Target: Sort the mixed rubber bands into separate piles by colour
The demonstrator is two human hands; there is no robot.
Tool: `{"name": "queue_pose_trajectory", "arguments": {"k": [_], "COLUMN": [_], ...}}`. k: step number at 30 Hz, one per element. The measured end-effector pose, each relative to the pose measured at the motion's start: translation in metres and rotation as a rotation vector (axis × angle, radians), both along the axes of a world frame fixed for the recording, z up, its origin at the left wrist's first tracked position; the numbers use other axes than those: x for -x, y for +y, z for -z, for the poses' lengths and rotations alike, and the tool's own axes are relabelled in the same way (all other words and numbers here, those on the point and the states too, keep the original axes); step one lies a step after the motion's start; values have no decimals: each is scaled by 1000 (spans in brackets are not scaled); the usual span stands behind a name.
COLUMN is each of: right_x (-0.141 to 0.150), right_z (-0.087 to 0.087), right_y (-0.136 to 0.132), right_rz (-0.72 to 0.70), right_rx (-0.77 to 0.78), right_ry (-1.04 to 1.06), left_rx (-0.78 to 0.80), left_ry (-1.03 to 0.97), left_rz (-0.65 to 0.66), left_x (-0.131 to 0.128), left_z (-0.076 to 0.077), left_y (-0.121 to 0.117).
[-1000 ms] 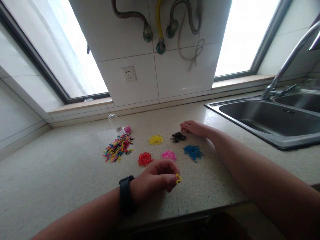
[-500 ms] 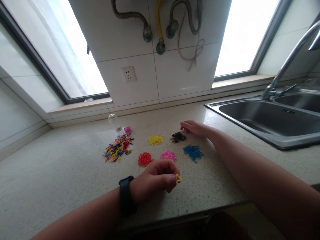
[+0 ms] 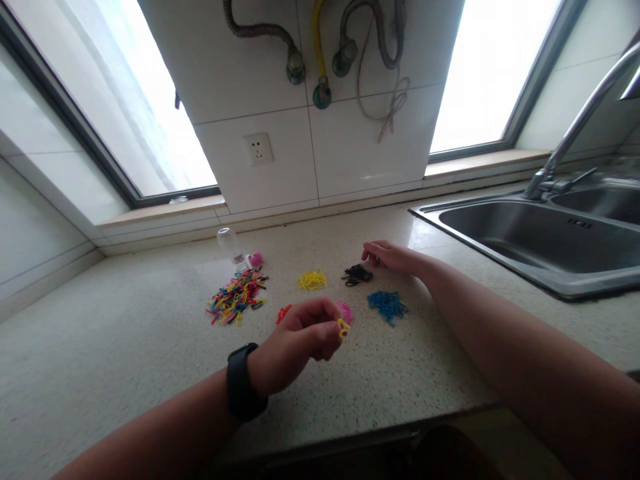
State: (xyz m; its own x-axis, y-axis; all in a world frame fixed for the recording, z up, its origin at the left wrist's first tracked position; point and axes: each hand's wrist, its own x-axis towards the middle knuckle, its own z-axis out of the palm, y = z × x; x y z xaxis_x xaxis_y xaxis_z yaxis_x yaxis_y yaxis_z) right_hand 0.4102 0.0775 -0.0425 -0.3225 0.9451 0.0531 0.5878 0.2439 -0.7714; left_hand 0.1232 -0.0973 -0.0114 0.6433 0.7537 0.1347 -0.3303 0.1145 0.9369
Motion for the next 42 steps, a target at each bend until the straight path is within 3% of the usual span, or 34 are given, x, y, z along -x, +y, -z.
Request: {"name": "queue_pose_trajectory", "arguments": {"k": [8,13,17,21,26,31,42], "right_x": [-1,0,0,1,1,2,5], "right_z": [0,-1,-2,-4,-5,-8,-11], "right_y": [1,1,0,-2,-3,-5,-8], "right_rz": [-20,-9,-11,-14,-16,-8,13], "right_rx": [8,15,10,4,5,15,20], "right_ry": [17,14,9,-6,-10,-9,-31], "left_rx": [-21,-97,-99,-195,-533,-827,-984], "left_ry": [-11,208,345,513,802,1108,1317], "left_rz": [-289,-472,-630,-691,-758,-789,-719], "left_x": [17,38,57,72,86,91,86], "left_z": [-16,-21,-16,-3,10,16,13], "left_y": [34,61,81,98,111,109,102]}}
